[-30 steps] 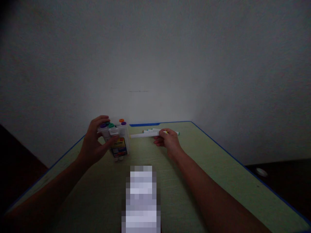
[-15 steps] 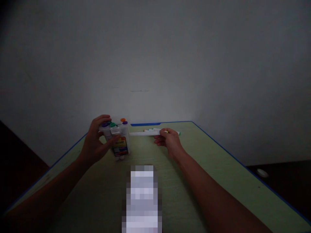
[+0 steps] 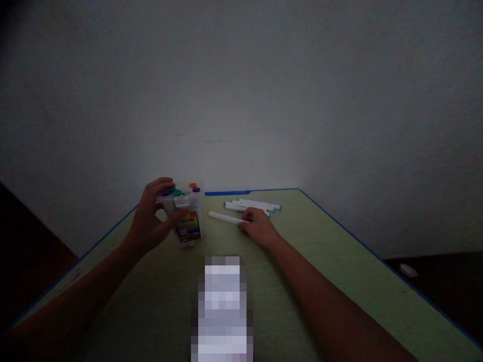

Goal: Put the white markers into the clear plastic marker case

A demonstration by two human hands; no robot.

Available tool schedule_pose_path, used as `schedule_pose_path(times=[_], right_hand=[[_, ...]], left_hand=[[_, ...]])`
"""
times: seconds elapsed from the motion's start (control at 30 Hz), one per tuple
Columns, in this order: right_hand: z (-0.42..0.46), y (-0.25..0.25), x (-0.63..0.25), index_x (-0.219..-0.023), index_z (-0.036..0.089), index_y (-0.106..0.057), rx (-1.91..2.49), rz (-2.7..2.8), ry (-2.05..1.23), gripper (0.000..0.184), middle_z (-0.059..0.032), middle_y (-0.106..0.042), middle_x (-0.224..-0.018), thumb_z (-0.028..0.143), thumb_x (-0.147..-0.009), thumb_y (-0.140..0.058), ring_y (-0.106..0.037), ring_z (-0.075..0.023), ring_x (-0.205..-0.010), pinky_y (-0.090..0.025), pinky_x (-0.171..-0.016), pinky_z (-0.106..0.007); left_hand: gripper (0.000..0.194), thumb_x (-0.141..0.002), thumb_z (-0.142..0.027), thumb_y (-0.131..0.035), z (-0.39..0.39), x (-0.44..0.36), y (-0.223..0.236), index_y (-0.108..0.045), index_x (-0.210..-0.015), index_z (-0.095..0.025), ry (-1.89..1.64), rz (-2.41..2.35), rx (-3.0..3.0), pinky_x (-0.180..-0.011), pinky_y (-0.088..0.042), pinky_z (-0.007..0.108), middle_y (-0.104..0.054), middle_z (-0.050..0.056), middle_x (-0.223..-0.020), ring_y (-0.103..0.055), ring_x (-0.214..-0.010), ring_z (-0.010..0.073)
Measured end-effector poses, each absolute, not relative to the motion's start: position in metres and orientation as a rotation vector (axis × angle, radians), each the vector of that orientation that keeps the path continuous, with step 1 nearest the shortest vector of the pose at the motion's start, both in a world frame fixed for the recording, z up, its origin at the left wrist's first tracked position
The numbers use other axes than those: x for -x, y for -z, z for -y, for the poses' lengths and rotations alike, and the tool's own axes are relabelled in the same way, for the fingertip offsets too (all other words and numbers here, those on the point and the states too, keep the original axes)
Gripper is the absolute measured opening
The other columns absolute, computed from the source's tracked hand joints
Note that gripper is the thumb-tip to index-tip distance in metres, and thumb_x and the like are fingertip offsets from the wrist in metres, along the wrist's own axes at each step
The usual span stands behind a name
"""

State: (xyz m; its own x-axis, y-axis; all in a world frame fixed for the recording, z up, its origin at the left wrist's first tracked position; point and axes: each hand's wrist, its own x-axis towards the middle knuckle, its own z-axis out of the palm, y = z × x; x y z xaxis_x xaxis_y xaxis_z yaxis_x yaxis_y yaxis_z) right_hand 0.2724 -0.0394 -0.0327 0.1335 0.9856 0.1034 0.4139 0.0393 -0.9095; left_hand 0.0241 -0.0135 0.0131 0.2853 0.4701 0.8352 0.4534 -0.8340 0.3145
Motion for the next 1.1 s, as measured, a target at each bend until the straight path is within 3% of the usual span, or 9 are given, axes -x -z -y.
schedule_pose_path(times=[0.1,0.17,0.33,0.47,0.67,0.8,0.93,1.1], right_hand=[[0.040,0.036,-0.273,-0.063,0.016,-0.054,1.681,1.840,-0.432,0.010,0.0012,-0.057,-0.061,0.011,-0.065,-0.062,-0.050,-0.0121,-0.059,-0.034,-0.054,-0.023],[0.044,0.031,-0.271,-0.072,0.016,-0.059,1.758,1.978,-0.345,0.003,-0.0024,-0.062,-0.072,0.015,-0.070,-0.061,-0.054,-0.0147,-0.067,-0.036,-0.058,-0.025],[0.072,0.002,-0.255,-0.097,0.012,-0.065,1.703,2.251,-0.193,0.021,-0.0126,-0.063,-0.101,0.020,-0.082,-0.052,-0.056,-0.0230,-0.096,-0.041,-0.082,-0.033],[0.102,-0.005,-0.241,-0.103,0.015,-0.066,1.466,2.344,-0.264,0.028,-0.0113,-0.061,-0.108,0.013,-0.086,-0.043,-0.053,-0.0208,-0.104,-0.041,-0.090,-0.033],[0.125,-0.002,-0.235,-0.116,0.021,-0.061,1.389,2.480,-0.325,0.032,-0.0126,-0.052,-0.125,0.024,-0.092,-0.040,-0.044,-0.0256,-0.119,-0.037,-0.099,-0.044],[0.128,-0.004,-0.233,-0.120,0.022,-0.058,1.379,2.548,-0.352,0.033,-0.0126,-0.051,-0.126,0.025,-0.092,-0.041,-0.045,-0.0262,-0.120,-0.039,-0.098,-0.046],[0.131,-0.007,-0.233,-0.114,0.019,-0.063,1.318,2.568,-0.334,0.031,-0.0128,-0.053,-0.126,0.024,-0.092,-0.042,-0.042,-0.0264,-0.123,-0.035,-0.102,-0.046],[0.129,-0.012,-0.240,-0.077,0.019,-0.069,1.038,2.523,-0.509,0.026,-0.0068,-0.060,-0.116,0.027,-0.090,-0.048,-0.047,-0.0212,-0.120,-0.040,-0.098,-0.037]], left_hand=[[0.045,-0.076,-0.028,-0.065,0.011,-0.022,-0.012,-0.046,-0.115,-0.018,-1.680,-0.900,-2.531,-0.065,-0.051,0.027,-0.045,0.013,-0.126,-0.050,-0.107,0.0224],[0.045,-0.076,-0.027,-0.065,0.009,-0.021,-0.012,-0.046,-0.115,-0.018,-1.695,-0.912,-2.545,-0.066,-0.051,0.027,-0.045,0.013,-0.126,-0.049,-0.109,0.0229],[0.045,-0.075,-0.026,-0.066,0.006,-0.019,-0.010,-0.046,-0.115,-0.017,-1.702,-0.949,-2.544,-0.064,-0.051,0.027,-0.045,0.014,-0.126,-0.050,-0.107,0.0232],[0.044,-0.075,-0.026,-0.066,0.008,-0.020,-0.011,-0.047,-0.114,-0.017,-1.706,-0.965,-2.536,-0.065,-0.051,0.028,-0.046,0.014,-0.125,-0.052,-0.104,0.0227],[0.045,-0.075,-0.028,-0.066,0.011,-0.020,-0.011,-0.046,-0.114,-0.017,-1.684,-0.973,-2.520,-0.064,-0.052,0.027,-0.045,0.013,-0.126,-0.051,-0.107,0.0231],[0.045,-0.074,-0.028,-0.066,0.011,-0.020,-0.009,-0.046,-0.114,-0.018,-1.678,-0.971,-2.508,-0.063,-0.052,0.026,-0.044,0.012,-0.127,-0.050,-0.108,0.0228],[0.045,-0.074,-0.028,-0.065,0.011,-0.021,-0.010,-0.046,-0.114,-0.018,-1.675,-0.965,-2.500,-0.061,-0.051,0.025,-0.044,0.012,-0.127,-0.051,-0.105,0.0217],[0.044,-0.074,-0.029,-0.065,0.012,-0.022,-0.011,-0.047,-0.113,-0.018,-1.683,-0.974,-2.490,-0.059,-0.050,0.024,-0.045,0.012,-0.126,-0.051,-0.104,0.0216]])
